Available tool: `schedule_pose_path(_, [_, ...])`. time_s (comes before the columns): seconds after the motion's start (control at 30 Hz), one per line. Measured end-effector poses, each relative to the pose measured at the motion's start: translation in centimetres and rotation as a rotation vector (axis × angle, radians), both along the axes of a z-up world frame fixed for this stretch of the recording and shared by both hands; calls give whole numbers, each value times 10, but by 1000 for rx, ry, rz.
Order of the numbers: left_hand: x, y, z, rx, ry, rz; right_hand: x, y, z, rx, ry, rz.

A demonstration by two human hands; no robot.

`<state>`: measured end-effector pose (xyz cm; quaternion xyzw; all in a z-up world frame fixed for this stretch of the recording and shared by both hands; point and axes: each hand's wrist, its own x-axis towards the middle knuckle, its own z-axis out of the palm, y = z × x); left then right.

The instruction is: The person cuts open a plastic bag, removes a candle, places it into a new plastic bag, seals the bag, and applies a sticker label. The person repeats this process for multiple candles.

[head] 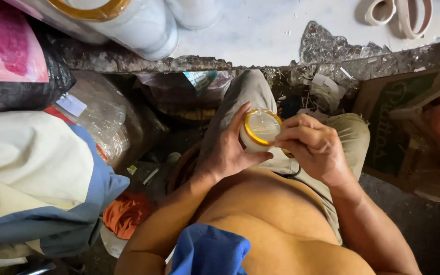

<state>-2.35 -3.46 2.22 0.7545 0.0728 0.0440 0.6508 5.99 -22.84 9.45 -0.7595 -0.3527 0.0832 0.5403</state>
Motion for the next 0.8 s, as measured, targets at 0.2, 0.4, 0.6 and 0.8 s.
schedule_pose_path(0.2, [-4, 2, 16, -27, -38, -102, -12, -2, 9, -26, 72, -67])
schedule_pose_path(0.4, [-8, -4, 10, 74, -175, 18, -4, -29, -18, -21, 487, -240])
schedule_pose_path(0.6, [-13, -10, 1, 147, -245, 17, 9, -19, -6, -246, 1023, -132])
schedule_pose_path(0.8, [-16, -10, -4, 82, -233, 122, -17, -15, -43, 251, 1154, -166])
